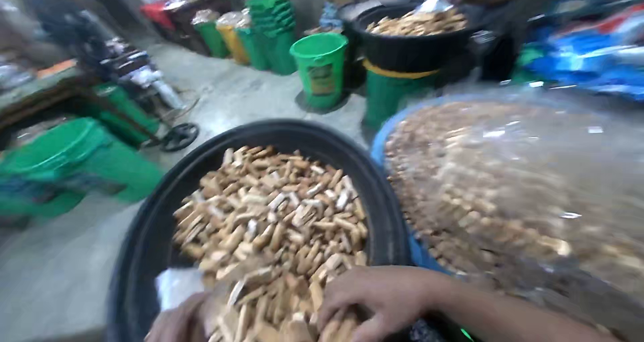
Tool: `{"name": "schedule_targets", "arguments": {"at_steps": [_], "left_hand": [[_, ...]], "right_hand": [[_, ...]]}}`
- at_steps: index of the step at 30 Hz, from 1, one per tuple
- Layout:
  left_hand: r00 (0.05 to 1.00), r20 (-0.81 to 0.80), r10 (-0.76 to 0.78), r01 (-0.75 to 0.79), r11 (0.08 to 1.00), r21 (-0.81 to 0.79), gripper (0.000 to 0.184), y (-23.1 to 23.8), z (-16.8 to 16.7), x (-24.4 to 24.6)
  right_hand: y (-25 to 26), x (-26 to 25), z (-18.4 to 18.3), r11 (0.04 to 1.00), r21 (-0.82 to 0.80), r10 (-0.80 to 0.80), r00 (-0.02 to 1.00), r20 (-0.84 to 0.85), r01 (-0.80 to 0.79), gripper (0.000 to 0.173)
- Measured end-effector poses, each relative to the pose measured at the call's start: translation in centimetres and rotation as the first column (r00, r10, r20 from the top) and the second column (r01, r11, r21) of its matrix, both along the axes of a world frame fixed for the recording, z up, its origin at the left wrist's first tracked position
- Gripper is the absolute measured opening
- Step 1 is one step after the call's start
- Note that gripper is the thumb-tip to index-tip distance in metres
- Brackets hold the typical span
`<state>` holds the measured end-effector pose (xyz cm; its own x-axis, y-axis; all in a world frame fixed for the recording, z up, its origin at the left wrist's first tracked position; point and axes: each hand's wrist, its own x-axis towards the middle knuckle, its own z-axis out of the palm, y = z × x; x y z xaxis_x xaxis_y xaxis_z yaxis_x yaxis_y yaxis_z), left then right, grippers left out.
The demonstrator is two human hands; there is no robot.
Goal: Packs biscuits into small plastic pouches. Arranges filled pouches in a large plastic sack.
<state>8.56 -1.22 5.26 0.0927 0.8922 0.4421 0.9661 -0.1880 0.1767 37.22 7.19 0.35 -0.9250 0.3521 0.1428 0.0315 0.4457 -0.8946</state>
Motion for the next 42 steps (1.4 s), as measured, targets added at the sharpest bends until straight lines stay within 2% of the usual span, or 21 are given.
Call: {"name": "schedule_targets", "arguments": {"at_steps": [4,6,8,9,10,12,13,16,18,20,22,23,25,27,29,31,33,36,38,39,42], "left_hand": [[0.996,-0.069,-0.056,0.022,0.904,-0.426,0.012,-1.2,-1.6,2.1],[0.992,0.099,-0.083,0.121,0.862,-0.492,0.013,-1.7,-4.0,2.2],[0.899,0.437,0.007,0.228,0.846,-0.482,0.016,-2.1,-5.0,2.4],[0.746,0.656,0.114,0.272,0.848,-0.456,0.015,-2.2,-5.4,2.7],[0.513,0.829,0.222,0.301,0.858,-0.416,0.015,-2.2,-5.8,3.2],[-0.015,0.946,0.324,0.293,0.906,-0.306,0.028,-1.8,-6.2,4.7],[-0.185,0.93,0.319,0.263,0.927,-0.266,0.035,-1.4,-6.2,5.5],[-0.457,0.846,0.273,0.228,0.956,-0.185,0.062,-0.2,-6.4,6.8],[-0.495,0.835,0.239,0.262,0.958,-0.118,0.045,-0.1,-7.0,6.2],[-0.435,0.861,0.261,0.244,0.955,-0.166,0.026,-0.3,-6.6,4.8],[-0.275,0.93,0.244,0.11,0.969,-0.221,0.04,-0.3,-5.2,3.2],[-0.134,0.974,0.184,0.016,0.983,-0.183,0.043,-0.1,-4.5,2.4],[0.328,0.945,0.017,-0.151,0.988,0.034,0.029,0.6,-3.5,0.9],[0.749,0.659,-0.068,-0.093,0.974,0.206,0.004,1.5,-2.8,-0.2],[0.923,0.371,-0.106,0.065,0.99,0.121,0.023,2.9,-1.7,1.1],[0.951,0.254,-0.177,0.2,0.978,-0.068,0.024,5.0,-1.6,3.6],[0.922,0.312,-0.228,0.29,0.942,-0.169,0.021,7.3,-2.3,5.8],[0.881,0.432,-0.191,0.336,0.897,-0.288,0.035,9.4,-1.9,8.2],[0.873,0.449,-0.19,0.336,0.901,-0.273,0.047,9.8,-1.9,9.2],[0.873,0.447,-0.197,0.332,0.91,-0.247,0.052,9.9,-1.9,9.5],[0.868,0.406,-0.285,0.341,0.937,-0.071,0.042,10.0,-2.4,9.6]], "right_hand": [[-1.6,-1.6,-0.3,0.994,-0.101,0.059,0.981,0.187,-0.041,0.033],[-2.1,-2.7,-1.1,0.989,-0.144,0.056,0.991,0.124,-0.038,0.033],[-2.2,-3.7,-1.6,0.98,-0.201,0.016,0.997,0.078,0.0,0.034],[-2.0,-4.0,-1.5,0.972,-0.232,-0.022,0.998,0.061,0.036,0.035],[-1.8,-4.3,-1.4,0.965,-0.254,-0.06,0.998,0.028,0.066,0.036],[-1.3,-4.7,-1.1,0.962,-0.25,-0.123,0.992,-0.025,0.113,0.037],[-1.2,-4.8,-0.9,0.963,-0.235,-0.141,0.99,-0.027,0.131,0.037],[-0.9,-5.0,-0.4,0.962,-0.216,-0.171,0.985,-0.009,0.165,0.038],[-0.5,-4.6,-0.4,0.965,-0.17,-0.199,0.98,0.024,0.2,0.039],[0.0,-3.4,-0.1,0.974,-0.061,-0.211,0.97,0.124,0.22,0.039],[0.4,-1.6,0.2,0.989,0.072,-0.144,0.931,0.334,0.127,0.036],[0.6,-0.9,0.2,0.993,0.113,-0.084,0.881,0.466,0.035,0.034],[0.9,0.1,0.5,0.987,0.129,-0.014,0.754,0.657,-0.094,0.037],[1.4,0.7,2.0,0.982,0.179,-0.151,0.803,0.577,0.056,0.035],[2.0,0.8,3.3,0.92,0.187,-0.389,0.867,0.311,0.345,0.036],[2.8,0.4,3.3,0.85,0.123,-0.523,0.849,0.081,0.512,0.037],[3.7,-0.2,3.1,0.831,0.158,-0.539,0.842,-0.008,0.534,0.036],[4.3,-1.0,2.6,0.675,0.507,-0.585,0.807,-0.076,0.537,0.036],[4.3,-1.3,2.3,0.493,0.747,-0.605,0.793,-0.073,0.445,0.033],[4.1,-1.6,2.3,0.465,0.8,-0.619,0.785,-0.012,0.38,0.029],[3.7,-2.0,3.7,0.635,0.674,-0.626,0.763,0.162,0.377,0.025]]}}
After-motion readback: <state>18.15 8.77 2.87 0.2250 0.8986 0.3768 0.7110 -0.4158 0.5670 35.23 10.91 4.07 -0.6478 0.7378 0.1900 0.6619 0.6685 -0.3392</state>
